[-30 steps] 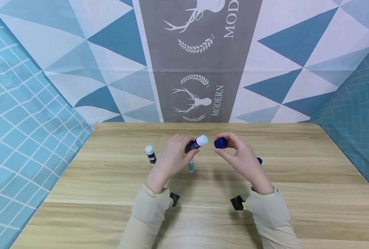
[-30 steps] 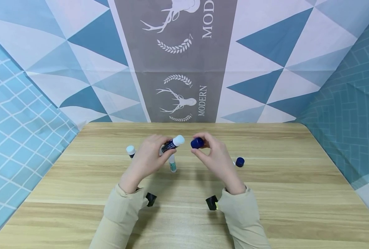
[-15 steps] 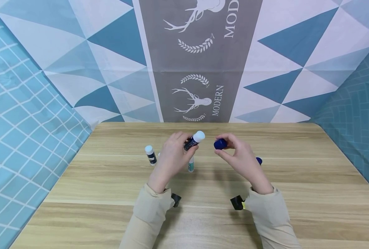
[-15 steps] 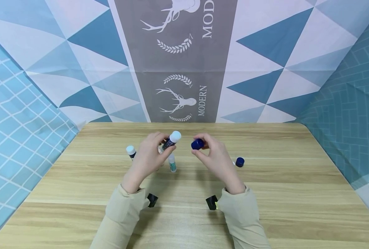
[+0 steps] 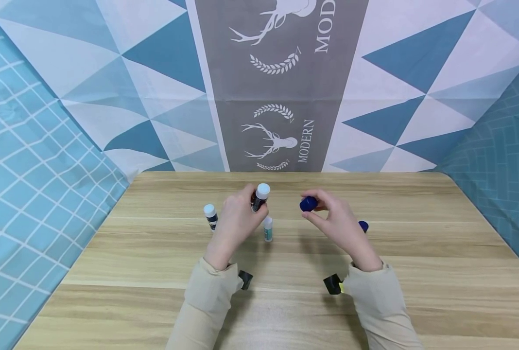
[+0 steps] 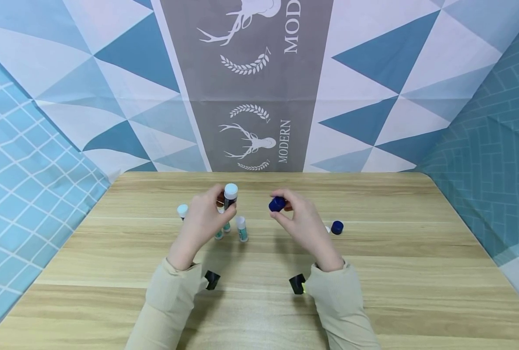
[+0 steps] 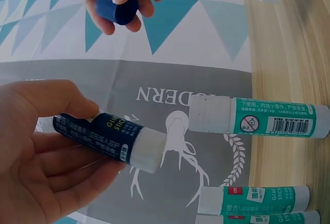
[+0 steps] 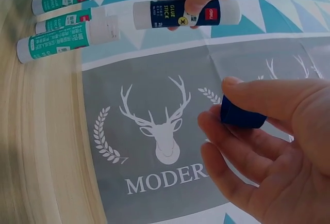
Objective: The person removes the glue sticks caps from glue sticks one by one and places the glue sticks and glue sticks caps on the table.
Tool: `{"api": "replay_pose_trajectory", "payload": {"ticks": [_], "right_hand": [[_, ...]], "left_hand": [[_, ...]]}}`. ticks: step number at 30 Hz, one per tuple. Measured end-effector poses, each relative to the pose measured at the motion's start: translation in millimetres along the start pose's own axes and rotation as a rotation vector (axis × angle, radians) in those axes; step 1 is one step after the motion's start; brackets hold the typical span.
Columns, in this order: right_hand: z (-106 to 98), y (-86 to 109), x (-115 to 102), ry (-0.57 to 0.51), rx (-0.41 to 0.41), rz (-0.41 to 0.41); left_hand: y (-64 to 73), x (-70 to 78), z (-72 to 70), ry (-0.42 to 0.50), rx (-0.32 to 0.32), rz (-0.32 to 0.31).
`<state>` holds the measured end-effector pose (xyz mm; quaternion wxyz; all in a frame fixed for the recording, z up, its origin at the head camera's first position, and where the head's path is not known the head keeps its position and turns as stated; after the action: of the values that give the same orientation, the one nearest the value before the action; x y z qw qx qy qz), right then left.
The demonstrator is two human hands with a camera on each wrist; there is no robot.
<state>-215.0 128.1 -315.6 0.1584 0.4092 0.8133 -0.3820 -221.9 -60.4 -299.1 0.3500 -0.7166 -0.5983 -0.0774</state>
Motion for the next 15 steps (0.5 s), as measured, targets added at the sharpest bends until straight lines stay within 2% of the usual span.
{"api": "replay_pose_trajectory", "payload": {"ticks": [10,15], "right_hand": [[0.7,1.0,2.1,0.022,0.006,-0.015],[4.3,0.8,6.2,0.048,-0.027,0.002]], "left_hand": [[-1.2,-5.5,3.9,-0.029,-0.064,-0.036],[-0.9,-8.3,5.3,-0.058,-0.098,-0.047]]}}
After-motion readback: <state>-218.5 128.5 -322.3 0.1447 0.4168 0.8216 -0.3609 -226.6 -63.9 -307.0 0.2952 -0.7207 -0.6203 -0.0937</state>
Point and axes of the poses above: each hand's wrist, its own y-axis away from the middle knuckle, its own z-axis out of the palm, x = y × z, the point moved 6 cm from there along -y, towards the middle knuckle, and after that the axes turned 11 degrees about -z, right-handed, at the moved point
